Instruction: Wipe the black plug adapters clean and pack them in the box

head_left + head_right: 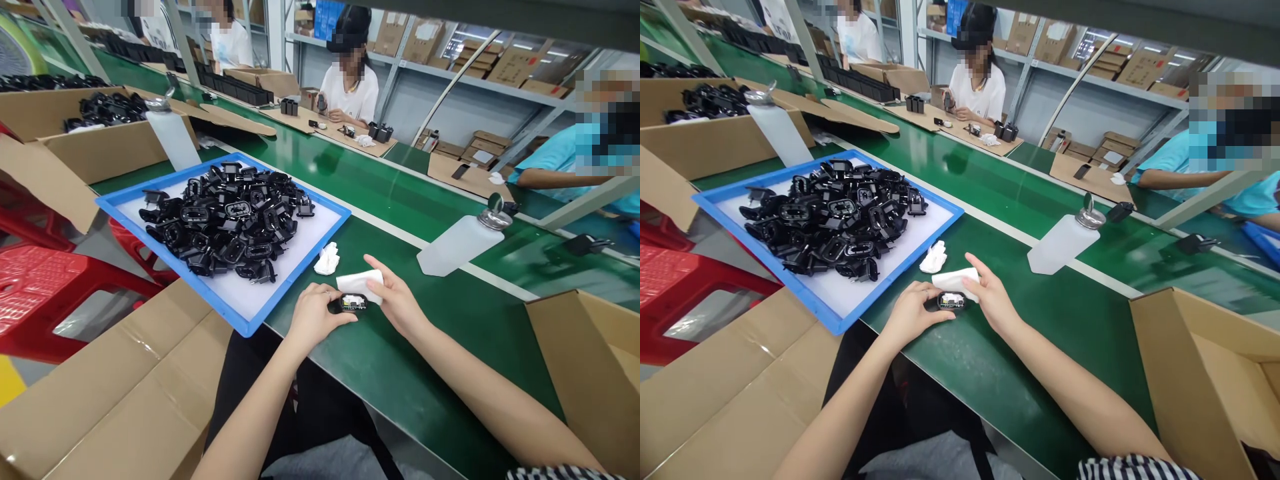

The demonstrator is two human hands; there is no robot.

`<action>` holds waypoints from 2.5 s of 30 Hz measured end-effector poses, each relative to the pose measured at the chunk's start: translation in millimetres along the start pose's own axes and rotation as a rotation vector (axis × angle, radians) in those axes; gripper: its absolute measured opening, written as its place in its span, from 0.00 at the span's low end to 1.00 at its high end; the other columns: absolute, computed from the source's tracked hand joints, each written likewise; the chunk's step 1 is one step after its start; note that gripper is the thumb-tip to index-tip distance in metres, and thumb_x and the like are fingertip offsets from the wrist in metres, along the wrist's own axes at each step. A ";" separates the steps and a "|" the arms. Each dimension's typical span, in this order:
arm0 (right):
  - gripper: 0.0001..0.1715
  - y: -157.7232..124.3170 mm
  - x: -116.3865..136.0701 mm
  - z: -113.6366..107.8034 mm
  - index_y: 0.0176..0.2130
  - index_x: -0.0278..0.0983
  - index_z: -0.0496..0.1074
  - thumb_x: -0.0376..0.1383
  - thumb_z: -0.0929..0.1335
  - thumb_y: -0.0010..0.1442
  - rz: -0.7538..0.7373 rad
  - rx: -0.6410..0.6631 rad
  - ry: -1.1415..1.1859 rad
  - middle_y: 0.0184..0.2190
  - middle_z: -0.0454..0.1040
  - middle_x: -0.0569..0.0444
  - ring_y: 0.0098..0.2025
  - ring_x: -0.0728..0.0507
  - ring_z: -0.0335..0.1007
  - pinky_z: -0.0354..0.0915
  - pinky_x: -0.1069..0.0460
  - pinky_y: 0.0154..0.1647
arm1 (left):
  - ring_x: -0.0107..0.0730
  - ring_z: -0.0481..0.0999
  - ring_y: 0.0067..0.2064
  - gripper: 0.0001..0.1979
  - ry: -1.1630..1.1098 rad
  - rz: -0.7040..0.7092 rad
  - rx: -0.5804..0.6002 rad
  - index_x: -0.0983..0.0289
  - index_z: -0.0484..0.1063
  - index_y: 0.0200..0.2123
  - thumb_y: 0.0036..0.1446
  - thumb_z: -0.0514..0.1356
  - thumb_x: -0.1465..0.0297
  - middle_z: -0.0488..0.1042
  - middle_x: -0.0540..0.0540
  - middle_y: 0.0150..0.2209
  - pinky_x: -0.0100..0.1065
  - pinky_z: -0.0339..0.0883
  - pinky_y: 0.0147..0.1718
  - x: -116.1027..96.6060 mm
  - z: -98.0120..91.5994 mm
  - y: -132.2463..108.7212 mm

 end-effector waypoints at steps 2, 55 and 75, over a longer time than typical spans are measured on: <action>0.38 0.3 4.3 9.5 0.56 0.36 0.42 0.43 0.63 0.51 -0.052 0.053 -0.067 0.41 0.67 0.50 0.45 0.42 0.60 0.57 0.45 0.46 | 0.33 0.64 0.34 0.18 -0.004 -0.010 -0.008 0.61 0.69 0.32 0.36 0.61 0.59 0.70 0.51 0.31 0.33 0.59 0.31 1.1 -0.4 -0.1; 0.34 -11.2 11.5 3.6 0.55 0.36 0.42 0.37 0.61 0.53 -0.053 0.112 -0.136 0.39 0.68 0.51 0.43 0.44 0.62 0.59 0.46 0.45 | 0.33 0.63 0.34 0.18 0.017 -0.001 0.070 0.63 0.71 0.30 0.37 0.60 0.57 0.71 0.50 0.31 0.34 0.58 0.32 -2.2 1.8 -0.4; 0.27 -58.2 24.7 31.2 0.54 0.40 0.46 0.26 0.54 0.56 -0.549 -0.177 -1.068 0.47 0.61 0.51 0.48 0.44 0.57 0.52 0.42 0.51 | 0.34 0.64 0.34 0.11 0.121 -0.117 0.018 0.63 0.63 0.24 0.39 0.58 0.62 0.68 0.49 0.26 0.34 0.56 0.33 -6.7 1.5 -4.6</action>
Point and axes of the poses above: each hand's wrist, its own y-axis towards the middle knuckle, its own z-axis out of the palm, x = y × z, the point moved 9 cm from there along y, towards the middle knuckle
